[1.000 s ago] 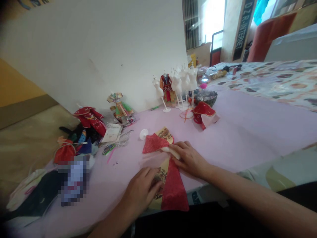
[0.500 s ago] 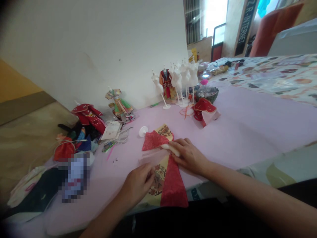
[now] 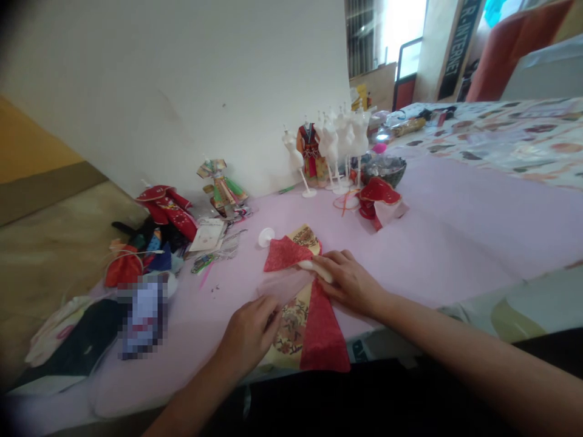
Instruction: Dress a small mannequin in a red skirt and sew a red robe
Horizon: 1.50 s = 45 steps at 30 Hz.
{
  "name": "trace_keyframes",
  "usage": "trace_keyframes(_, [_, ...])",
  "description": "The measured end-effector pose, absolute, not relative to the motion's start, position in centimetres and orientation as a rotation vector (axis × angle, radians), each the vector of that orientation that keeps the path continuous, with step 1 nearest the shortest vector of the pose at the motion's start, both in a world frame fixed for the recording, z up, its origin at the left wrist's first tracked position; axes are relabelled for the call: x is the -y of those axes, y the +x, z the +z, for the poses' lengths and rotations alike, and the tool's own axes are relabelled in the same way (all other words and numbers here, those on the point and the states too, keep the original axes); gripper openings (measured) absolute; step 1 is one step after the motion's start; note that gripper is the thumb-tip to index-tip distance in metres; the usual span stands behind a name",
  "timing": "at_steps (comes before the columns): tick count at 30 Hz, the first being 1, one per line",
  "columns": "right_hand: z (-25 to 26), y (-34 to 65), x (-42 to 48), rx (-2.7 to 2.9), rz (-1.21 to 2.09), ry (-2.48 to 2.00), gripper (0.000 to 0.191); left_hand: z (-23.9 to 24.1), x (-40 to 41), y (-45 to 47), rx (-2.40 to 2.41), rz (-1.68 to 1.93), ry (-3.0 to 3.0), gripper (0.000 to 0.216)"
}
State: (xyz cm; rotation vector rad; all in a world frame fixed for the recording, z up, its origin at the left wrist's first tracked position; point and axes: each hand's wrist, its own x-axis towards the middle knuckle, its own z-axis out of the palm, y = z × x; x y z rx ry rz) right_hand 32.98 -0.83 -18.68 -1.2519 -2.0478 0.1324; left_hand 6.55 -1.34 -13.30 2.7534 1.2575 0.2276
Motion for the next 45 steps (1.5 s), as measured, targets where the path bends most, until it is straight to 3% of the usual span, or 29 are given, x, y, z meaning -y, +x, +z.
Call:
trace_keyframes(10, [-18.5, 32.9, 0.9, 2.043, 0.154, -1.253, 0.049, -12.3, 1.8, 7.1, -1.204, 0.530, 2.498, 0.018])
trace_keyframes(17, [-18.4, 32.9, 1.0, 2.049, 0.179, -1.252, 0.052, -9.1, -1.4, 7.8, -1.054, 0.086, 2.507, 0.031])
trace_keyframes(21, [-18.4, 32.8, 0.9, 2.066, 0.166, -1.242, 0.050, -7.0, -3.3, 8.4, -1.241, -0.190, 2.724, 0.018])
trace_keyframes(24, [-18.6, 32.9, 0.8, 2.053, 0.175, -1.255, 0.049, -6.3, -4.0, 9.2, -1.323, -0.113, 3.067, 0.020])
trace_keyframes(28, [-18.7, 33.0, 0.8, 2.062, 0.214, -1.272, 0.049, -8.0, -3.4, 9.3, -0.977, 0.345, 3.210, 0.020])
trace_keyframes(34, [-18.5, 32.7, 0.9, 2.065, 0.217, -1.284, 0.050, -13.1, -0.8, 7.8, -0.847, 0.112, 2.870, 0.012])
trace_keyframes(38, [-19.0, 32.7, 0.9, 2.087, 0.204, -1.282, 0.052, -13.8, 0.6, 6.9, -0.816, 0.179, 2.826, 0.009])
trace_keyframes(45, [-20.3, 32.8, 0.8, 2.081, 0.149, -1.313, 0.055, -13.9, 1.8, 5.4, -0.753, 0.220, 2.845, 0.029])
